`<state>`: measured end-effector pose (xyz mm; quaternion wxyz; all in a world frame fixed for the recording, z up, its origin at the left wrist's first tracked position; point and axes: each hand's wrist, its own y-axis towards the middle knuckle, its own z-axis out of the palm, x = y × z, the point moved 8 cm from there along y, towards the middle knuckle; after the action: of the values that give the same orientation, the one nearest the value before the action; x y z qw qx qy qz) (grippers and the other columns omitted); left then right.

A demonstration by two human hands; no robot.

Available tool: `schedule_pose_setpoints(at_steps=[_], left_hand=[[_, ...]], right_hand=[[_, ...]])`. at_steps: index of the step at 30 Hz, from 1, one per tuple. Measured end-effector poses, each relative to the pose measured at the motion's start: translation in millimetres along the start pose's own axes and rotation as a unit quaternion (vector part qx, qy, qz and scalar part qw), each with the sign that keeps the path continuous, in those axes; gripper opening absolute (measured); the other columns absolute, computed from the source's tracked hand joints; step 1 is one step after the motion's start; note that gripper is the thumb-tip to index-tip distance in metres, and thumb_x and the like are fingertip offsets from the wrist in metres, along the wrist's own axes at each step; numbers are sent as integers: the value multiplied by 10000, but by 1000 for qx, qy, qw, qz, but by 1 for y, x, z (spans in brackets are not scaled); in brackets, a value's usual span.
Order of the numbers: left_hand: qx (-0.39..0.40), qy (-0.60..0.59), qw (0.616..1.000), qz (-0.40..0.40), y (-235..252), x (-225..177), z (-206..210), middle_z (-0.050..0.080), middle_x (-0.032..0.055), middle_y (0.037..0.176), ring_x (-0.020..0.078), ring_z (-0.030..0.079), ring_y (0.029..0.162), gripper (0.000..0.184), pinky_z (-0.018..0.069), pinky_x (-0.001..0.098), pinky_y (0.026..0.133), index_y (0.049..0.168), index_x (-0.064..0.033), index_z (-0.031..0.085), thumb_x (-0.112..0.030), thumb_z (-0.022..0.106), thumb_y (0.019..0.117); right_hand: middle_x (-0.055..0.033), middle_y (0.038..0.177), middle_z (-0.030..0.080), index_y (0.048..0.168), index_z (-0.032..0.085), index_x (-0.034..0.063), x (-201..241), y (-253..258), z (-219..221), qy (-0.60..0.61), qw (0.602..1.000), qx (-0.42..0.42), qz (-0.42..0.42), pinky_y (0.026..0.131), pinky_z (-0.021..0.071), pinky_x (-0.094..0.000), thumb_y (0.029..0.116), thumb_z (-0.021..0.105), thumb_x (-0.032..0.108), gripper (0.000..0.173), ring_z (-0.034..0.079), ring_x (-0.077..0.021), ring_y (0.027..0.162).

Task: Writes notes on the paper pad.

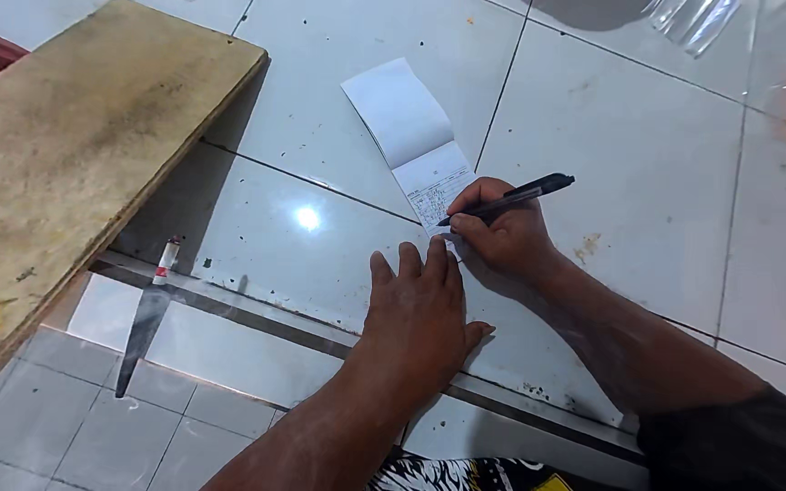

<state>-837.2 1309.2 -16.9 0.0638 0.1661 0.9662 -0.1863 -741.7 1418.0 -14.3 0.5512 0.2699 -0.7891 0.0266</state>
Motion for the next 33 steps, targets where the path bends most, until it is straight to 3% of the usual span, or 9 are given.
schedule_pose_setpoints(at_steps=[3,11,17,33], left_hand=[[-5,-3,1000,-1,0,0,0,307,115,1671,430,358,1461,931,293,737,1083,1578,-103,397,-783,352,944],[3,-18,1000,-3,0,1,3,285,117,1679,433,345,1467,919,285,757,1079,1588,-112,381,-770,386,947],[-3,-12,1000,-8,0,2,5,214,133,1699,423,344,1455,949,344,710,1035,1584,-105,377,-789,390,926],[18,-8,1000,-12,1,1,2,227,128,1698,430,317,1482,951,300,739,1061,1599,-102,350,-782,391,935]], right_hand=[[25,763,644,952,688,57,-2,-3,2,-45,999,-12,-5,544,484,-169,924,655,122,78,569,-1,618],[10,774,666,944,691,41,-4,-7,6,-29,999,-23,-18,561,517,-172,933,675,97,60,596,-6,629],[17,778,662,948,702,50,-3,-7,7,-51,998,-25,-21,554,501,-163,938,670,113,71,583,2,628],[26,771,662,942,710,66,-6,-5,10,-72,997,-3,-16,567,496,-167,941,670,134,78,582,5,634]])
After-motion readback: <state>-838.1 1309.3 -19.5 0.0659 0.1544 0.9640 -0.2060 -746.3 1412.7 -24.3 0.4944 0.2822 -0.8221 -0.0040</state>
